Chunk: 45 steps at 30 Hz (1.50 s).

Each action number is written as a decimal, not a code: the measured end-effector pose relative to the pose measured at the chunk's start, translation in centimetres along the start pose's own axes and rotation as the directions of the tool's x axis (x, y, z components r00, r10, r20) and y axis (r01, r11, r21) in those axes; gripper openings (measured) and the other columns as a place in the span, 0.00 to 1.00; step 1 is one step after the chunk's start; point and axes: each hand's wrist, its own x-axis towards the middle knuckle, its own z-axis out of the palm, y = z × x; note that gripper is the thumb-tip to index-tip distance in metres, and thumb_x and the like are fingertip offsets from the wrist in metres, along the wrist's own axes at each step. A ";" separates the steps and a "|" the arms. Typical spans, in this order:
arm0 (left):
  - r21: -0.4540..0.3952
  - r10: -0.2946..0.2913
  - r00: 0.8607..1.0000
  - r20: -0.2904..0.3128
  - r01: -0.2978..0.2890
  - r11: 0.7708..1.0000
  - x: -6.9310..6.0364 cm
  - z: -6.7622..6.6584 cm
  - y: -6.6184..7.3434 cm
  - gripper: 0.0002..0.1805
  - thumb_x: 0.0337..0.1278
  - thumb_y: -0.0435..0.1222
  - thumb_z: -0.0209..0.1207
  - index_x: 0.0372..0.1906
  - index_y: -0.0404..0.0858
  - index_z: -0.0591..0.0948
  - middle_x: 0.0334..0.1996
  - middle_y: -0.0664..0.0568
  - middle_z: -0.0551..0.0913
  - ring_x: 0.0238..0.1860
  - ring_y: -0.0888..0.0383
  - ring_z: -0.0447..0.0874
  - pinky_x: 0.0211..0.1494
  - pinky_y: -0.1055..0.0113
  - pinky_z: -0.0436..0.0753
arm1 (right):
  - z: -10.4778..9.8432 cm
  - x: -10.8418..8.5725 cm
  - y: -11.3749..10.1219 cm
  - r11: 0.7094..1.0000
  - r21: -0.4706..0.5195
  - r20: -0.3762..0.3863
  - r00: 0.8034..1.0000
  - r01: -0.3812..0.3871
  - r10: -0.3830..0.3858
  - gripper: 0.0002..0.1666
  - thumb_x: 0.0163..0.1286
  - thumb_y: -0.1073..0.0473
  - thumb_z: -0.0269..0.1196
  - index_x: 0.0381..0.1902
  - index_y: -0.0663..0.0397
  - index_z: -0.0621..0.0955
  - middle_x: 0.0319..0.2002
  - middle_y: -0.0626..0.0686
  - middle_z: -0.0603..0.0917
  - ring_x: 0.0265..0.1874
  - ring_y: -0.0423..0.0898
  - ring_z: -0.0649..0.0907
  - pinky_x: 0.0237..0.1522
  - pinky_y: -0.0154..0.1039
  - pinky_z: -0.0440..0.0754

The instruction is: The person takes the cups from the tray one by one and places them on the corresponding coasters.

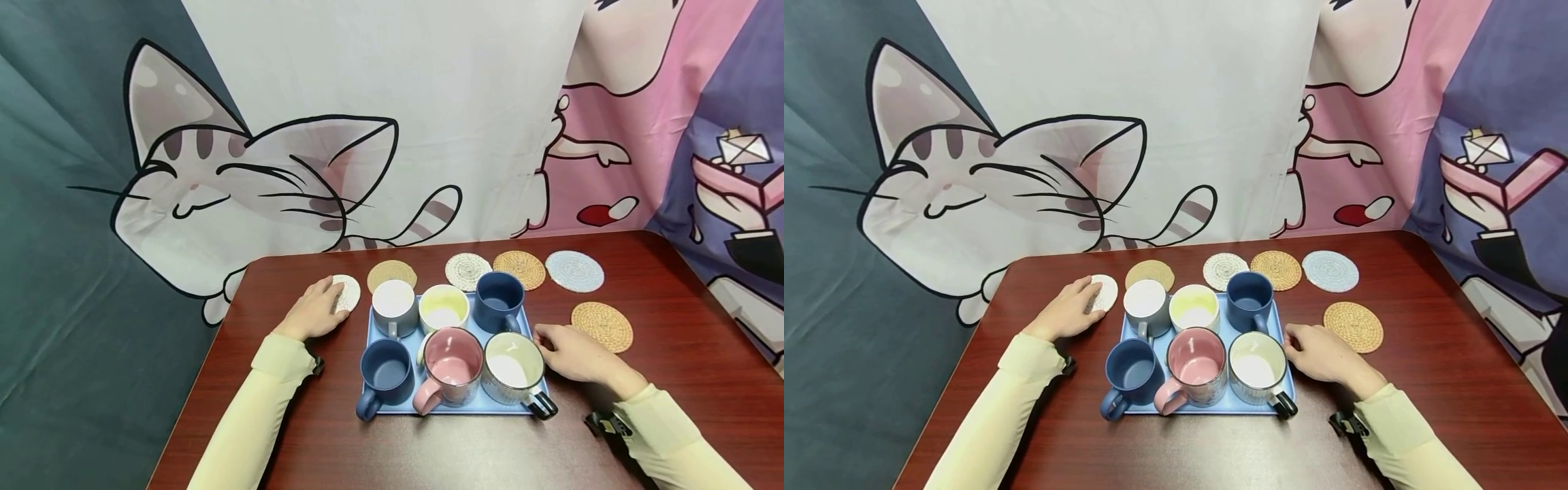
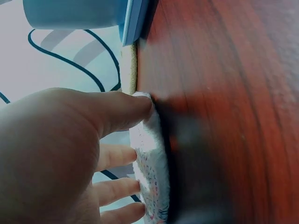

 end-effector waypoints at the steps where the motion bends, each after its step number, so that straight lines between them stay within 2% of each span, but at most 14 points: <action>1: -0.002 -0.003 1.000 -0.002 0.003 1.000 0.2 0.0 0.0 0.37 0.67 0.47 0.60 0.76 0.37 0.68 0.79 0.33 0.60 0.78 0.32 0.60 0.75 0.36 0.66 | 0.0 0.0 0.0 1.000 0.000 0.000 1.000 0.001 -0.001 0.15 0.69 0.63 0.61 0.25 0.41 0.72 0.19 0.40 0.64 0.21 0.37 0.68 0.27 0.34 0.64; 11: -0.013 -0.032 0.999 -0.001 0.032 0.999 1.3 0.1 0.6 0.37 0.68 0.47 0.60 0.77 0.39 0.66 0.79 0.33 0.58 0.79 0.32 0.57 0.72 0.29 0.65 | 0.0 -0.1 0.0 1.000 0.002 -0.003 1.000 -0.002 0.002 0.15 0.69 0.62 0.61 0.25 0.41 0.71 0.19 0.39 0.64 0.21 0.36 0.67 0.27 0.34 0.63; 21: -0.009 -0.039 0.999 -0.009 0.039 0.999 2.0 0.4 0.4 0.38 0.68 0.48 0.61 0.78 0.40 0.66 0.80 0.33 0.58 0.79 0.31 0.57 0.71 0.26 0.64 | -0.1 -0.1 -0.1 1.000 0.006 0.010 1.000 -0.005 0.005 0.15 0.70 0.62 0.61 0.25 0.42 0.71 0.19 0.40 0.64 0.21 0.36 0.68 0.27 0.34 0.63; 33: -0.003 -0.035 0.999 -0.009 0.035 0.999 2.3 0.5 0.0 0.39 0.67 0.49 0.61 0.78 0.40 0.66 0.80 0.34 0.57 0.79 0.32 0.57 0.71 0.27 0.65 | -0.3 0.0 -0.2 1.000 0.022 0.029 0.999 -0.019 0.019 0.13 0.70 0.62 0.61 0.26 0.42 0.72 0.19 0.40 0.66 0.22 0.38 0.70 0.28 0.34 0.65; 39: -0.032 -0.030 1.000 -0.005 0.029 0.999 2.0 0.2 0.2 0.40 0.67 0.49 0.62 0.78 0.40 0.65 0.81 0.33 0.55 0.80 0.32 0.55 0.74 0.29 0.63 | -0.2 0.0 -0.1 1.000 0.021 0.021 1.000 -0.019 0.019 0.14 0.70 0.62 0.61 0.25 0.42 0.72 0.18 0.40 0.66 0.21 0.37 0.69 0.27 0.34 0.65; 42: -0.038 -0.006 0.999 -0.031 0.005 0.999 1.6 0.1 0.2 0.40 0.67 0.49 0.63 0.78 0.39 0.66 0.81 0.33 0.55 0.80 0.32 0.54 0.76 0.31 0.62 | -0.1 0.0 -0.1 1.000 0.019 0.017 1.000 -0.017 0.016 0.14 0.70 0.62 0.61 0.25 0.41 0.72 0.18 0.39 0.65 0.21 0.37 0.69 0.27 0.34 0.64; 45: -0.026 0.035 0.994 -0.099 -0.038 0.999 0.9 -0.3 0.1 0.39 0.65 0.49 0.64 0.76 0.37 0.68 0.80 0.34 0.57 0.80 0.32 0.55 0.76 0.33 0.63 | -0.1 0.0 -0.1 1.000 0.018 0.016 1.000 -0.015 0.015 0.15 0.70 0.62 0.61 0.25 0.41 0.72 0.18 0.39 0.65 0.21 0.37 0.69 0.27 0.34 0.64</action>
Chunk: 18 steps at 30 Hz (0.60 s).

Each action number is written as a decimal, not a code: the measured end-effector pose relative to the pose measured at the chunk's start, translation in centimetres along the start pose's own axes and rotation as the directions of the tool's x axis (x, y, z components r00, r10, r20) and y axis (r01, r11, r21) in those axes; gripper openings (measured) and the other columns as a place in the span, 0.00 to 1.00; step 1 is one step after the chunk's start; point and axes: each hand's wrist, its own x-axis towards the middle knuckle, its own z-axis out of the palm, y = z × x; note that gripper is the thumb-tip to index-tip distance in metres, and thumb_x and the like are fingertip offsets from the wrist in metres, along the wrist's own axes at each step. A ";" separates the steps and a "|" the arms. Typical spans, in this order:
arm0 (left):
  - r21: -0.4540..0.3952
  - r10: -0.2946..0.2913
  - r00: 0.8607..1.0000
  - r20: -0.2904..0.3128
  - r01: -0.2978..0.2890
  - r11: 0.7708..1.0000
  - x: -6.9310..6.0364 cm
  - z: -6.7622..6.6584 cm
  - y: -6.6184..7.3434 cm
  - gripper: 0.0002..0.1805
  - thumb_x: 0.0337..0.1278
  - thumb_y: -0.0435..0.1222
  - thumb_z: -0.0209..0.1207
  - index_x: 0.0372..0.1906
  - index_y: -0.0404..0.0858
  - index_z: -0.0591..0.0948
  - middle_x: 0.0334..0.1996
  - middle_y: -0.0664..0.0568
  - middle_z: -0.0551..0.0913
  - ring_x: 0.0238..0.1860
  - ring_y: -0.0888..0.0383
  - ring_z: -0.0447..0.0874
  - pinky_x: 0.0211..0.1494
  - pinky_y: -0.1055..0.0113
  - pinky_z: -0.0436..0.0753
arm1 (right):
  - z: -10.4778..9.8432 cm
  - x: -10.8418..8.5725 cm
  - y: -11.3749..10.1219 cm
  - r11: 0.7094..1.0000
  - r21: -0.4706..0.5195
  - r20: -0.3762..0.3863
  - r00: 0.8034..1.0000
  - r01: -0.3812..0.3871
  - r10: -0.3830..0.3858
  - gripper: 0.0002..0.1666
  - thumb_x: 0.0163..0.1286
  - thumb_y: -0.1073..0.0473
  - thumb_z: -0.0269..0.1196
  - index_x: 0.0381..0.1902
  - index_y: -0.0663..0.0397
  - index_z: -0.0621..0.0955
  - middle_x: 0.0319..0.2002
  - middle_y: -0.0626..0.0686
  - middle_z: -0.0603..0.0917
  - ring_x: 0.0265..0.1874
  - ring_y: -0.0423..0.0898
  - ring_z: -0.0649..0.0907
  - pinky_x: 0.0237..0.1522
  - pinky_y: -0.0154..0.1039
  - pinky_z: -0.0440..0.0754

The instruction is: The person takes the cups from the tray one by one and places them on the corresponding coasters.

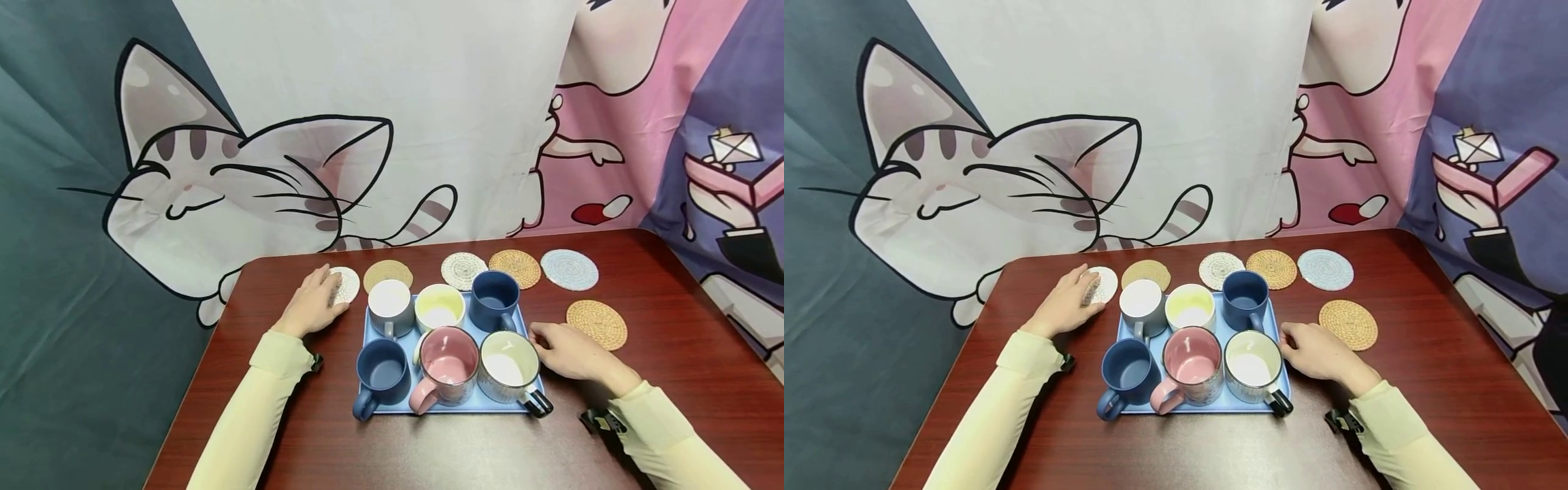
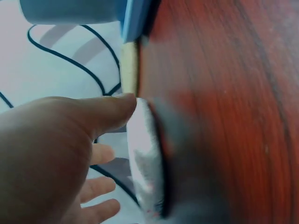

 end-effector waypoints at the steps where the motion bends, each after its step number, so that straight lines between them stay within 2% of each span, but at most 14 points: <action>1: 0.008 0.017 0.999 -0.028 -0.017 1.000 -0.3 -0.2 0.0 0.39 0.65 0.49 0.65 0.75 0.37 0.69 0.80 0.34 0.59 0.80 0.32 0.56 0.76 0.33 0.63 | 0.0 0.0 0.0 1.000 -0.001 0.000 1.000 0.001 -0.001 0.15 0.70 0.62 0.61 0.25 0.41 0.72 0.18 0.39 0.65 0.21 0.37 0.69 0.27 0.34 0.64; 4: 0.037 0.066 0.992 -0.107 -0.063 0.997 -1.3 -0.8 0.1 0.37 0.63 0.48 0.65 0.73 0.36 0.72 0.78 0.35 0.62 0.78 0.34 0.60 0.75 0.34 0.66 | 0.0 0.0 -0.1 1.000 0.001 0.001 1.000 0.001 -0.001 0.15 0.70 0.62 0.61 0.25 0.41 0.72 0.19 0.39 0.65 0.21 0.37 0.69 0.27 0.34 0.64; 7: 0.071 0.105 0.982 -0.159 -0.095 0.993 -2.6 -1.1 0.4 0.36 0.62 0.47 0.66 0.71 0.36 0.73 0.77 0.35 0.65 0.76 0.35 0.65 0.72 0.35 0.70 | -0.1 0.0 -0.1 1.000 0.003 0.002 1.000 0.001 -0.001 0.15 0.70 0.62 0.61 0.25 0.41 0.72 0.19 0.39 0.65 0.21 0.37 0.69 0.27 0.34 0.64; 18: 0.124 0.171 0.961 -0.216 -0.147 0.981 -7.7 -1.5 2.7 0.30 0.63 0.47 0.66 0.67 0.39 0.78 0.67 0.44 0.78 0.61 0.43 0.81 0.64 0.45 0.80 | -0.1 0.0 -0.1 1.000 0.007 0.007 1.000 -0.003 0.003 0.14 0.70 0.62 0.61 0.25 0.41 0.72 0.19 0.39 0.66 0.22 0.37 0.69 0.28 0.34 0.65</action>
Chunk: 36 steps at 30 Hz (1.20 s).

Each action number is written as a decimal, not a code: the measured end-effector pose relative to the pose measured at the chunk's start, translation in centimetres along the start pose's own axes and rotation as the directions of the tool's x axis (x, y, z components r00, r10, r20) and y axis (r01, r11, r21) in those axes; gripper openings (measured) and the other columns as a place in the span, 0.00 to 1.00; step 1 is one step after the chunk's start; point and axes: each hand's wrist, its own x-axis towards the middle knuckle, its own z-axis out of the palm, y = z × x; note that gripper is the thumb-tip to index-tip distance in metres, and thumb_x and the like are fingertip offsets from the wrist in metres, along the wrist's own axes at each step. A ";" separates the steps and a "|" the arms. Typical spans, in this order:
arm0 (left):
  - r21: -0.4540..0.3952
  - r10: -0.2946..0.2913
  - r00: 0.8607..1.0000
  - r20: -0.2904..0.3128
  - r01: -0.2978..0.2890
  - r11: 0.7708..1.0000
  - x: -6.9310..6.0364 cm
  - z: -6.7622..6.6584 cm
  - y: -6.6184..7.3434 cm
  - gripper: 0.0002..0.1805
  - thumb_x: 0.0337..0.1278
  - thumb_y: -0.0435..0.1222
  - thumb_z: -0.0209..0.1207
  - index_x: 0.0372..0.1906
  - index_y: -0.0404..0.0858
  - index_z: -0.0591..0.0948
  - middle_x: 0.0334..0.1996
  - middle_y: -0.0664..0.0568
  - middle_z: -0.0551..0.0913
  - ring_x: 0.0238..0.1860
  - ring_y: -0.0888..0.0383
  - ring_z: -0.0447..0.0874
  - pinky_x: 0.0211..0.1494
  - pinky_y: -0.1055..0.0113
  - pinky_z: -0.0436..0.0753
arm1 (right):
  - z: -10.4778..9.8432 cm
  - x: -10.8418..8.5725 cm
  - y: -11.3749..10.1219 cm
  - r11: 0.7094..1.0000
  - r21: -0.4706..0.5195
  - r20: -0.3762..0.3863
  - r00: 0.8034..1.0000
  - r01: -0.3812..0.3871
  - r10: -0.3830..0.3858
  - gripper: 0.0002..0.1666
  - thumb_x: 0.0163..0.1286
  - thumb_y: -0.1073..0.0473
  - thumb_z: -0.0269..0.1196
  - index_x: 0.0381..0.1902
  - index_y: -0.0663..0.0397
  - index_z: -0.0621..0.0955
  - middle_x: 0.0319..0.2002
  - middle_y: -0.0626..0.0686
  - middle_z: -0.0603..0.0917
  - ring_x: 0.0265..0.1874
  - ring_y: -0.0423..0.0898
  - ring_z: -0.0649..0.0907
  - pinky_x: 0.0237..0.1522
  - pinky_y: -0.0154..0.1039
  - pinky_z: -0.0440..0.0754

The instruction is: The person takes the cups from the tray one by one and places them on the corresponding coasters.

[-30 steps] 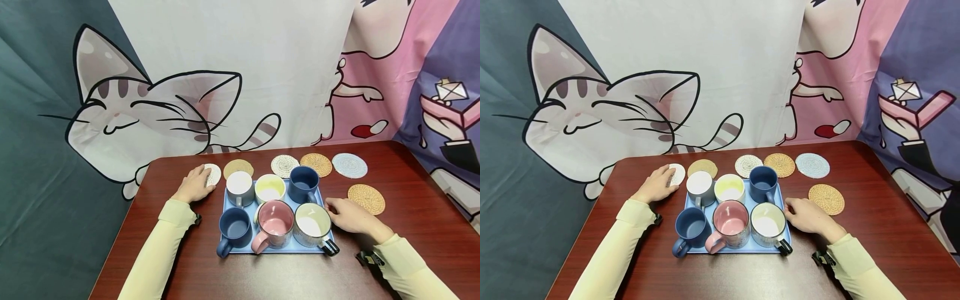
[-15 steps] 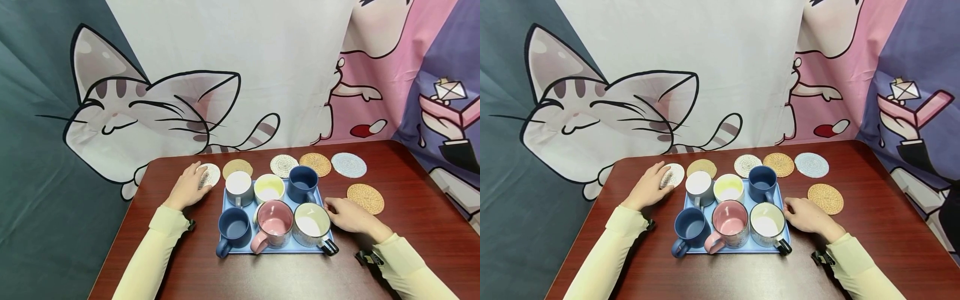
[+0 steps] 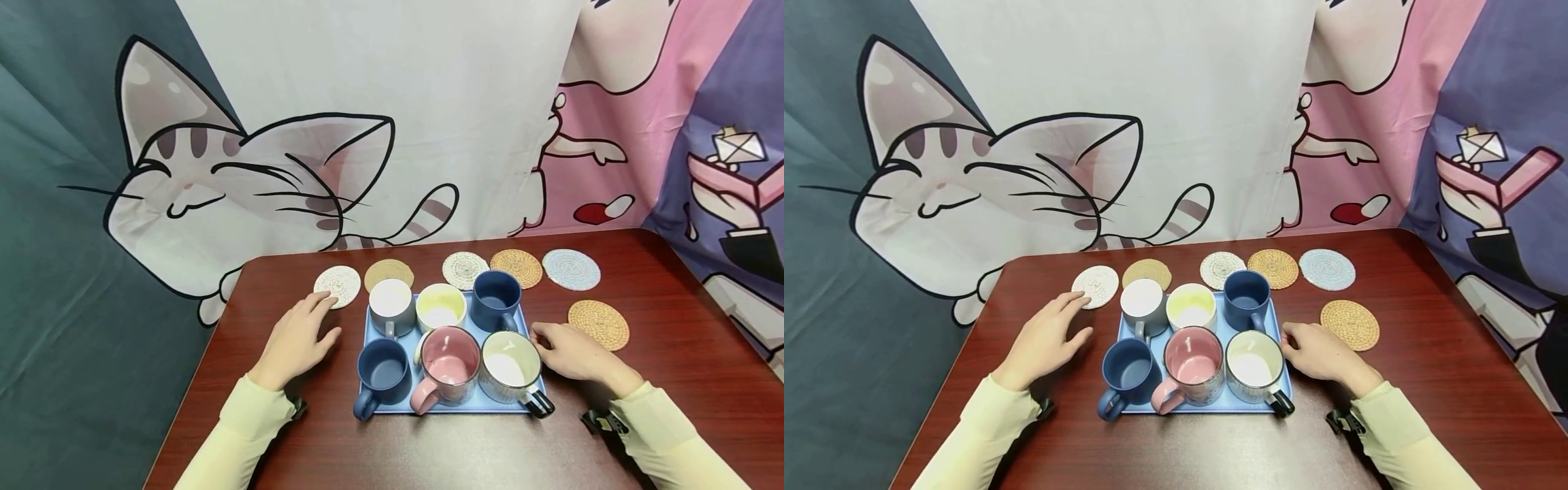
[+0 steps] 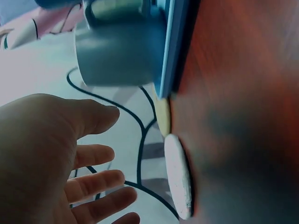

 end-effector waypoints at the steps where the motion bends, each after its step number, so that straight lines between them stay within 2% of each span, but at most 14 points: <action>1: 0.002 0.004 1.000 -0.006 -0.004 1.000 -0.4 -0.1 0.3 0.30 0.63 0.47 0.66 0.67 0.39 0.78 0.66 0.44 0.79 0.60 0.43 0.82 0.63 0.46 0.81 | 0.0 0.0 0.0 1.000 0.000 -0.001 1.000 0.000 0.000 0.14 0.70 0.62 0.61 0.25 0.41 0.72 0.19 0.39 0.66 0.22 0.37 0.69 0.28 0.34 0.65; 4: 0.005 0.005 1.000 -0.014 -0.005 1.000 -1.4 -0.4 1.1 0.28 0.63 0.48 0.65 0.66 0.41 0.79 0.63 0.48 0.81 0.59 0.47 0.84 0.60 0.47 0.83 | 0.0 0.0 0.0 1.000 0.001 -0.002 1.000 0.001 -0.001 0.14 0.69 0.62 0.61 0.25 0.41 0.72 0.19 0.39 0.66 0.22 0.37 0.69 0.27 0.34 0.65; 8: -0.039 -0.022 1.000 -0.016 0.022 0.999 -2.8 -0.6 2.1 0.26 0.63 0.47 0.66 0.64 0.44 0.80 0.58 0.53 0.84 0.56 0.52 0.85 0.57 0.51 0.85 | 0.1 0.0 0.0 1.000 0.002 -0.004 1.000 0.006 -0.006 0.14 0.70 0.62 0.61 0.25 0.41 0.72 0.19 0.39 0.65 0.21 0.36 0.68 0.27 0.33 0.64; 11: -0.118 -0.065 0.998 -0.014 0.063 0.991 -3.9 -0.6 2.8 0.24 0.62 0.46 0.67 0.62 0.46 0.82 0.53 0.55 0.86 0.51 0.58 0.87 0.51 0.54 0.86 | 0.1 0.1 0.0 1.000 0.001 -0.004 1.000 0.011 -0.011 0.15 0.70 0.62 0.61 0.25 0.41 0.72 0.19 0.39 0.65 0.21 0.36 0.68 0.27 0.33 0.63; 14: -0.236 -0.114 0.993 0.015 0.114 0.965 -4.7 -0.6 3.4 0.21 0.63 0.44 0.68 0.60 0.48 0.83 0.49 0.58 0.88 0.43 0.65 0.86 0.45 0.60 0.85 | 0.1 0.1 0.1 1.000 0.000 -0.003 1.000 0.011 -0.011 0.14 0.70 0.62 0.61 0.25 0.41 0.72 0.19 0.39 0.65 0.21 0.36 0.68 0.27 0.33 0.64; 17: -0.391 -0.151 0.985 0.087 0.173 0.904 -5.4 -0.6 4.0 0.17 0.65 0.40 0.67 0.57 0.48 0.84 0.47 0.59 0.89 0.38 0.70 0.84 0.42 0.64 0.83 | 0.1 0.1 0.1 1.000 -0.001 -0.002 1.000 0.010 -0.010 0.14 0.70 0.62 0.62 0.26 0.41 0.72 0.19 0.39 0.65 0.21 0.36 0.68 0.27 0.33 0.64; 21: -0.572 -0.191 0.960 0.206 0.277 0.772 -6.4 -0.6 4.9 0.12 0.69 0.38 0.65 0.55 0.47 0.84 0.46 0.57 0.90 0.38 0.69 0.85 0.41 0.68 0.83 | 0.1 0.1 0.2 1.000 -0.001 0.001 1.000 0.009 -0.009 0.14 0.70 0.61 0.62 0.26 0.41 0.72 0.19 0.39 0.65 0.21 0.36 0.68 0.27 0.33 0.64; 24: -0.644 -0.219 0.942 0.255 0.334 0.688 -7.2 -0.4 5.7 0.09 0.71 0.39 0.63 0.52 0.49 0.85 0.42 0.55 0.89 0.36 0.66 0.85 0.38 0.70 0.82 | 0.1 0.1 0.2 1.000 0.000 0.001 1.000 0.007 -0.007 0.14 0.70 0.61 0.62 0.26 0.41 0.72 0.19 0.39 0.66 0.21 0.36 0.68 0.27 0.33 0.64; 27: -0.698 -0.226 0.934 0.275 0.356 0.622 -7.9 -0.3 6.6 0.07 0.72 0.39 0.61 0.50 0.49 0.85 0.38 0.51 0.88 0.33 0.61 0.84 0.34 0.71 0.79 | 0.1 0.1 0.1 1.000 0.000 0.000 1.000 0.007 -0.007 0.14 0.70 0.61 0.62 0.26 0.41 0.73 0.19 0.39 0.66 0.21 0.36 0.68 0.27 0.33 0.64; 29: -0.733 -0.217 0.933 0.289 0.361 0.577 -8.2 -0.3 7.1 0.07 0.74 0.38 0.59 0.49 0.47 0.85 0.37 0.50 0.88 0.34 0.59 0.84 0.33 0.71 0.79 | 0.1 0.1 0.1 1.000 -0.001 -0.002 1.000 0.008 -0.008 0.14 0.70 0.61 0.62 0.26 0.41 0.72 0.19 0.39 0.66 0.21 0.36 0.68 0.27 0.33 0.64; 31: -0.760 -0.210 0.925 0.318 0.381 0.527 -8.5 -0.3 7.6 0.07 0.75 0.39 0.58 0.48 0.44 0.84 0.36 0.49 0.87 0.34 0.56 0.85 0.32 0.71 0.79 | 0.1 0.1 0.1 1.000 -0.001 -0.004 1.000 0.009 -0.009 0.14 0.70 0.62 0.62 0.26 0.41 0.72 0.19 0.39 0.65 0.21 0.36 0.68 0.27 0.33 0.64; 34: -0.776 -0.202 0.911 0.360 0.413 0.477 -8.7 -0.3 8.0 0.08 0.76 0.40 0.57 0.47 0.43 0.84 0.34 0.50 0.85 0.32 0.56 0.83 0.31 0.70 0.78 | 0.1 0.0 0.1 1.000 -0.001 -0.004 1.000 0.009 -0.009 0.14 0.70 0.62 0.62 0.25 0.41 0.72 0.18 0.39 0.65 0.21 0.36 0.68 0.27 0.33 0.64; 36: -0.779 -0.195 0.905 0.378 0.425 0.460 -8.9 -0.2 8.2 0.08 0.76 0.41 0.57 0.46 0.43 0.84 0.32 0.50 0.84 0.30 0.56 0.82 0.30 0.69 0.78 | 0.1 0.0 0.1 1.000 -0.002 -0.002 1.000 0.008 -0.008 0.14 0.70 0.62 0.62 0.25 0.41 0.72 0.19 0.39 0.65 0.21 0.36 0.68 0.27 0.33 0.64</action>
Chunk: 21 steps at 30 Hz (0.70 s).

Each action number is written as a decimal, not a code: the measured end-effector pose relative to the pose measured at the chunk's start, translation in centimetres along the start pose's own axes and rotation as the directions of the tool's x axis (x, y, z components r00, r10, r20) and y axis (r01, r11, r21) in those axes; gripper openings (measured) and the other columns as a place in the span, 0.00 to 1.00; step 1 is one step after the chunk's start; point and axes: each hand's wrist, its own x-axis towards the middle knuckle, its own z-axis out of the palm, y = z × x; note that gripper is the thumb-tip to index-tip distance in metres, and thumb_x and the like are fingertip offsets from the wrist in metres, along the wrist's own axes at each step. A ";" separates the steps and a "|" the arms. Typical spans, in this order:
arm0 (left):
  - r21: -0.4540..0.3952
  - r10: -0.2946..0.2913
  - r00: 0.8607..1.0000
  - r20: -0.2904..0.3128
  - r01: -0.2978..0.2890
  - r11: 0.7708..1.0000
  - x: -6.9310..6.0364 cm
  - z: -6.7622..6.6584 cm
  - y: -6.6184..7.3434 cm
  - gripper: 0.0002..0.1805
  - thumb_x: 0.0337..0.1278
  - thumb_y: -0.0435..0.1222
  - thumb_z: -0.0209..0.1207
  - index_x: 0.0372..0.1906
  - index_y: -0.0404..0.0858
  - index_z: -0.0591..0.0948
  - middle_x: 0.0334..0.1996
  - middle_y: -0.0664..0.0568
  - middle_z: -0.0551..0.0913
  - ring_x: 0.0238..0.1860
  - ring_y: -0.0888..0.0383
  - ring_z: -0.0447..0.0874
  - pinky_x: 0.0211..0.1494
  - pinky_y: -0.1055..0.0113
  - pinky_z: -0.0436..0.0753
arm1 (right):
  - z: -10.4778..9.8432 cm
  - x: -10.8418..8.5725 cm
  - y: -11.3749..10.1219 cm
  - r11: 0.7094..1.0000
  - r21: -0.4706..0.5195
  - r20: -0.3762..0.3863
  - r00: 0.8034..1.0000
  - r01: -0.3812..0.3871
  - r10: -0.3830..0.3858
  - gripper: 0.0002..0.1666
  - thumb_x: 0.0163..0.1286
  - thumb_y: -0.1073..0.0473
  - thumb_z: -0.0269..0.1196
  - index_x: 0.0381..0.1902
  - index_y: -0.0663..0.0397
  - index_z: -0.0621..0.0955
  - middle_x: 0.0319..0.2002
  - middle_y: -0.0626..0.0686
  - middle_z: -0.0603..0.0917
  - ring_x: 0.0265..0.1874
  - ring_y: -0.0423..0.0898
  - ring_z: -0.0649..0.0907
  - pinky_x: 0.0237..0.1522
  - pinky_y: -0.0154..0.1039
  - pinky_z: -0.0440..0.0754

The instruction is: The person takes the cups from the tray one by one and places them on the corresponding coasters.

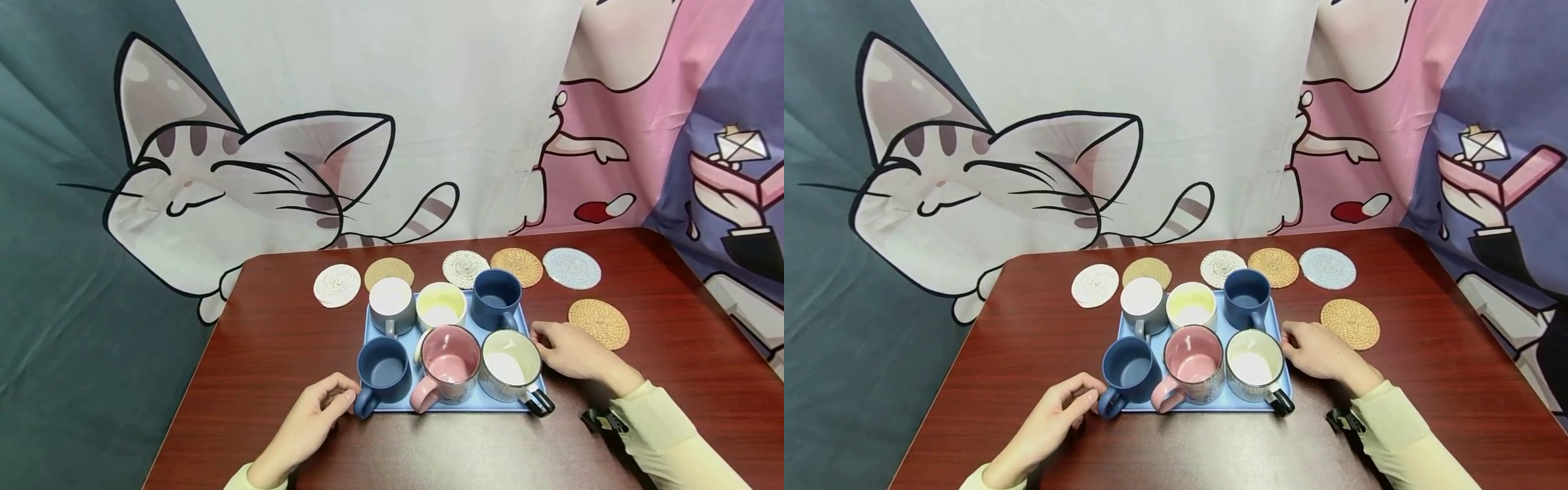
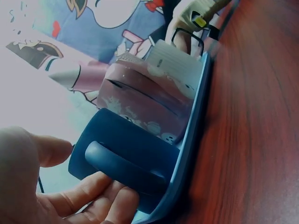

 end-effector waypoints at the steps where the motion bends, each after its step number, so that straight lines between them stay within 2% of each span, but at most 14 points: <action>1: -0.005 0.005 1.000 0.010 -0.005 1.000 0.0 0.1 0.0 0.08 0.76 0.41 0.57 0.46 0.42 0.84 0.32 0.49 0.84 0.30 0.56 0.82 0.30 0.69 0.78 | 0.0 0.0 0.0 1.000 0.000 0.000 1.000 -0.001 0.001 0.14 0.70 0.62 0.62 0.26 0.41 0.72 0.19 0.39 0.65 0.21 0.36 0.68 0.27 0.33 0.64; 6: -0.095 0.021 0.995 0.096 -0.012 0.995 -0.2 0.4 -0.4 0.12 0.78 0.39 0.54 0.46 0.35 0.82 0.38 0.40 0.88 0.32 0.60 0.84 0.31 0.69 0.79 | 0.1 0.0 0.1 1.000 -0.008 -0.008 1.000 0.003 -0.003 0.15 0.70 0.62 0.61 0.25 0.42 0.72 0.19 0.39 0.65 0.21 0.36 0.68 0.27 0.33 0.63; 11: -0.166 0.010 0.984 0.179 0.021 0.986 0.0 0.9 -0.7 0.16 0.80 0.41 0.51 0.46 0.32 0.81 0.45 0.32 0.87 0.33 0.62 0.85 0.29 0.71 0.78 | 0.2 0.0 0.1 1.000 -0.018 -0.014 1.000 0.010 -0.010 0.15 0.70 0.62 0.61 0.25 0.41 0.71 0.19 0.39 0.65 0.21 0.36 0.68 0.27 0.33 0.63; 15: -0.170 0.024 0.980 0.197 0.010 0.985 0.1 1.5 -1.0 0.18 0.83 0.41 0.47 0.46 0.32 0.81 0.42 0.32 0.87 0.34 0.60 0.89 0.27 0.71 0.78 | 0.3 0.0 0.1 1.000 -0.022 -0.019 1.000 0.012 -0.012 0.15 0.70 0.61 0.61 0.25 0.41 0.72 0.19 0.39 0.65 0.21 0.36 0.68 0.27 0.33 0.64; 21: -0.176 0.043 0.981 0.187 -0.009 0.984 0.2 2.2 -1.0 0.22 0.84 0.41 0.43 0.43 0.29 0.81 0.35 0.39 0.87 0.34 0.63 0.89 0.27 0.71 0.79 | 0.2 -0.1 0.1 0.999 -0.032 -0.032 0.999 0.014 -0.015 0.15 0.70 0.62 0.61 0.25 0.41 0.72 0.19 0.39 0.65 0.22 0.36 0.68 0.28 0.34 0.64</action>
